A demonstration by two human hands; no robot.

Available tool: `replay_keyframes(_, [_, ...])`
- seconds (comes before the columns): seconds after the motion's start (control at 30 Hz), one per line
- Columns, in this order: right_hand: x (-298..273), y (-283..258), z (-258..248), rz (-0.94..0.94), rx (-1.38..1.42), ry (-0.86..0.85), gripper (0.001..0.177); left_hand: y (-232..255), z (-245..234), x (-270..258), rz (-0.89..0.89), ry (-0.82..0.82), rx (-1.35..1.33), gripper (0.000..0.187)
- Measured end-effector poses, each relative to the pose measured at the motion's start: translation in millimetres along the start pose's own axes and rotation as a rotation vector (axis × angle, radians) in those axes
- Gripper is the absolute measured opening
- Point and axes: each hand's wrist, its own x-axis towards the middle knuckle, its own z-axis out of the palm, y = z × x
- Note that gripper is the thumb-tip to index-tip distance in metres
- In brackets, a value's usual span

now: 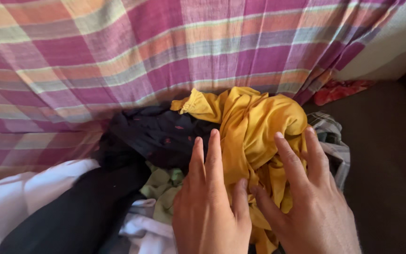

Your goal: The person picks up several garments from a pile on a bed and hangs them one by one on a wall-mounted coat rack. Items include a white shirt, a gray shirt, a black shirt, a pair of jeans, and a yellow shirt. The person handles each item by hand and places it on the rack.

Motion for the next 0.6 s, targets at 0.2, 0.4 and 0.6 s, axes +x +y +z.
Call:
replay_keyframes(0.2, [3,18,24,0.06,0.071,-0.077,0.102,-8,23,3,-0.182,-0.233,-0.022,0.105])
replay_keyframes(0.4, [0,41,44,0.071,0.105,-0.163,0.086,-12,35,9,-0.234,-0.223,-0.038,0.103])
replay_keyframes(0.6, [0,35,35,0.1,0.1,-0.046,0.05,-9,20,20,-0.196,-0.109,-0.016,0.09])
